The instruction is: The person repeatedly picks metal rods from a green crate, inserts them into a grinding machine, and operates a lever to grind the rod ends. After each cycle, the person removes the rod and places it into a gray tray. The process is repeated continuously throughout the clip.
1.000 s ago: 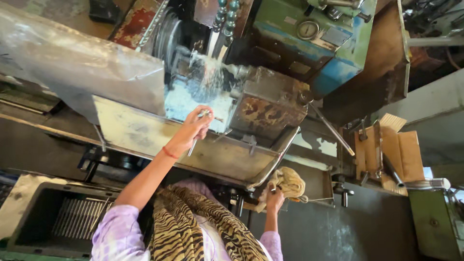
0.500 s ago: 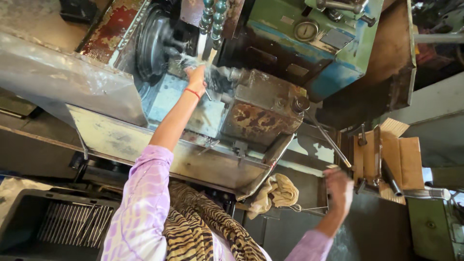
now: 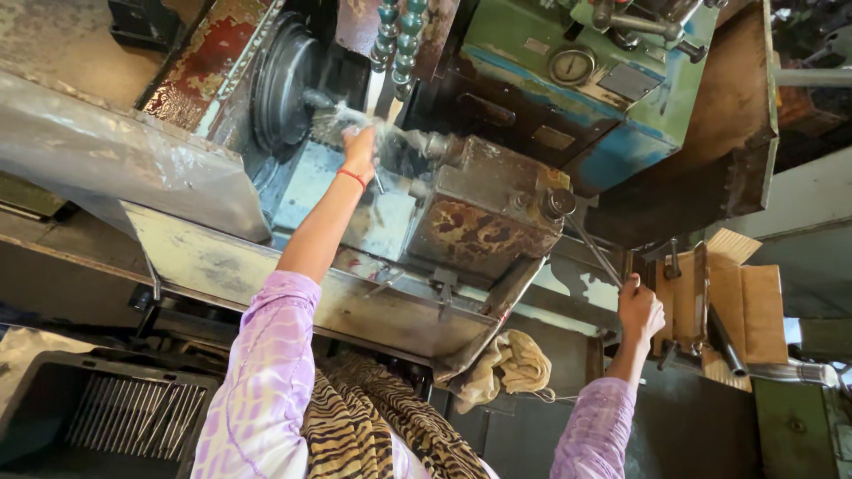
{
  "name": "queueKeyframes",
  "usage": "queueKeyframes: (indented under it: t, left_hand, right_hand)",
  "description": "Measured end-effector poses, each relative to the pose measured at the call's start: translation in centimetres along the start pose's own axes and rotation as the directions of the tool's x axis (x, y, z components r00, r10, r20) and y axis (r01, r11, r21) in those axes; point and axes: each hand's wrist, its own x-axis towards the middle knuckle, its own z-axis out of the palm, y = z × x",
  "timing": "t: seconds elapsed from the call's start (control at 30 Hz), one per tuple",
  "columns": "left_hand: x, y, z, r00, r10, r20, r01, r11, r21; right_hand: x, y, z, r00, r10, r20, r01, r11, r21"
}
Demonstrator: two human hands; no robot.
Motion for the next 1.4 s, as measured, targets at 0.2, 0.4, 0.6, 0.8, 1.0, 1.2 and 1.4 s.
queueKeyframes:
  t: [0.2,0.4,0.6,0.8,1.0,1.2,1.4]
  left_hand:
    - [1.0,-0.9,0.1,0.988,0.075,0.134,-0.072,0.997,-0.03]
    - [1.6,-1.0,0.1,0.994,0.071,0.084,-0.06,0.99,-0.128]
    - [2.0,-1.0,0.2,0.967,0.187,0.175,-0.128,0.945,-0.302]
    - [2.2,-0.8,0.0,0.969,0.14,0.205,-0.098,0.974,-0.206]
    - [2.1,-0.6,-0.1,0.991,0.056,0.121,-0.035,0.985,-0.166]
    - [2.3,-0.3,-1.0,0.976,0.042,0.215,-0.01,0.989,-0.146]
    - [2.4,-0.1,-1.7,0.937,0.082,0.34,0.017,0.961,-0.277]
  right_hand:
    - [0.3,0.5,1.0,0.994,-0.017,-0.104,0.014,0.999,-0.035]
    - [-0.1,0.9,2.1,0.965,-0.059,-0.257,0.046,0.997,-0.058]
    - [0.2,0.8,2.5,0.965,-0.042,-0.259,0.039,0.999,-0.019]
    - [0.1,0.6,2.4,0.963,-0.034,-0.266,0.019,0.998,-0.057]
    - [0.2,0.3,2.0,0.969,-0.038,-0.245,0.022,0.998,-0.066]
    - [-0.2,0.0,2.1,0.977,-0.002,-0.213,-0.01,0.999,-0.052]
    - [-1.7,0.1,2.9,0.969,0.037,-0.245,-0.061,0.994,-0.092]
